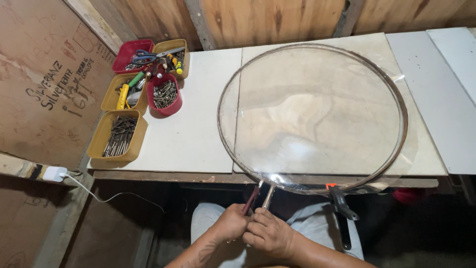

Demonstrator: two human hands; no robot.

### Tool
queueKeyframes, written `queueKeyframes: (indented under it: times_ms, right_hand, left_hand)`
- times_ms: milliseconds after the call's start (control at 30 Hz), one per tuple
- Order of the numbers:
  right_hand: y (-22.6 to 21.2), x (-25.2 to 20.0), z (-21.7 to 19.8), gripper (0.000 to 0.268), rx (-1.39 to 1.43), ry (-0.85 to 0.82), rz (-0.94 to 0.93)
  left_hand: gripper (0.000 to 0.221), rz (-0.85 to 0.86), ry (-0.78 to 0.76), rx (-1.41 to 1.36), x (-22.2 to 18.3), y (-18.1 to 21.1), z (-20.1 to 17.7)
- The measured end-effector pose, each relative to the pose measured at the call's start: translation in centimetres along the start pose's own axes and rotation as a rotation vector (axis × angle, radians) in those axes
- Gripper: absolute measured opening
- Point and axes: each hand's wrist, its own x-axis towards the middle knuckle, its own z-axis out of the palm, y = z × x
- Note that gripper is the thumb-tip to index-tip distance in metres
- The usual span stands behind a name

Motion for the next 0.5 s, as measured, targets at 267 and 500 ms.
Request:
queueKeyframes:
  times_ms: [267,500]
  right_hand:
    - [0.1,-0.1,-0.3,0.024,0.027,-0.009,-0.011]
    - [0.0,0.1,-0.4,0.023,0.000,-0.013,-0.003]
  left_hand:
    - [0.006,0.027,-0.010,0.010,0.7,-0.6,0.8]
    - [0.005,0.066,-0.061,-0.003,0.3,0.7,-0.1]
